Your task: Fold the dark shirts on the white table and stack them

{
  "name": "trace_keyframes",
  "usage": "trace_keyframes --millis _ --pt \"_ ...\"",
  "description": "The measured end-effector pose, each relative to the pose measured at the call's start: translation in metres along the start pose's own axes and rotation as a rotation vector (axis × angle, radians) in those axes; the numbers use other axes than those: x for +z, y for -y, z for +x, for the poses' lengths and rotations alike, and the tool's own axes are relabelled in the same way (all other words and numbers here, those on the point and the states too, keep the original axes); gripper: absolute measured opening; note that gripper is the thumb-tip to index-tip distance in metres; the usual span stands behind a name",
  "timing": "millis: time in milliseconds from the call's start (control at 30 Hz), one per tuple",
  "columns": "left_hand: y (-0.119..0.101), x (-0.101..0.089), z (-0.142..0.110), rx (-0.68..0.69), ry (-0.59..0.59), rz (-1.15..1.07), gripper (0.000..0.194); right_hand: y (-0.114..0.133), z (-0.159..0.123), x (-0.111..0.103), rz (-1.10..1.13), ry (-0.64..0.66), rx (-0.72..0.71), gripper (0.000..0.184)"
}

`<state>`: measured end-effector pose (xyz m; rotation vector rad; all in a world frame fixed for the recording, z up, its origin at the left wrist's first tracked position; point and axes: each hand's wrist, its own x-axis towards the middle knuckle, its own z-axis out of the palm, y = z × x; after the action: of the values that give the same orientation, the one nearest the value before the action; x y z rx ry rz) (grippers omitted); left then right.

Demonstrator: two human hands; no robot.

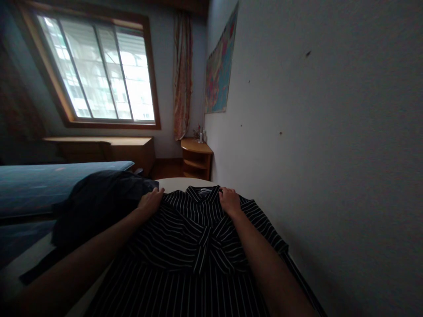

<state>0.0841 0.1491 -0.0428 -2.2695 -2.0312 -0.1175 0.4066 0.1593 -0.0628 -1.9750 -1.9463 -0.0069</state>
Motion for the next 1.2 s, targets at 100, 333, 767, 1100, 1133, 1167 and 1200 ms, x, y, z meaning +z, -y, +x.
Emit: trace_keyframes --millis 100,333,767,1100,1133,1167,1200 --pt "0.002 0.002 0.001 -0.007 0.008 0.011 0.039 -0.004 0.018 0.005 -0.026 0.011 0.127 0.044" --pt "0.004 0.001 0.006 0.007 0.023 0.024 0.041 -0.007 0.041 0.010 -0.011 0.038 0.186 0.040" --pt "0.001 0.008 0.015 0.148 -0.060 0.027 0.033 0.000 0.050 0.028 0.021 0.057 0.079 0.047" --pt "-0.010 0.035 0.044 0.154 -0.024 -0.059 0.032 -0.014 0.052 0.038 -0.013 0.023 0.022 0.042" --pt "-0.010 0.035 0.046 0.143 -0.021 -0.062 0.030 -0.015 0.053 0.039 -0.004 0.010 0.014 0.042" --pt "-0.009 0.035 0.047 0.128 -0.023 -0.064 0.028 -0.016 0.053 0.039 0.005 -0.005 0.011 0.043" --pt "-0.008 0.034 0.048 0.112 -0.029 -0.065 0.029 -0.017 0.054 0.040 0.014 -0.016 0.008 0.043"
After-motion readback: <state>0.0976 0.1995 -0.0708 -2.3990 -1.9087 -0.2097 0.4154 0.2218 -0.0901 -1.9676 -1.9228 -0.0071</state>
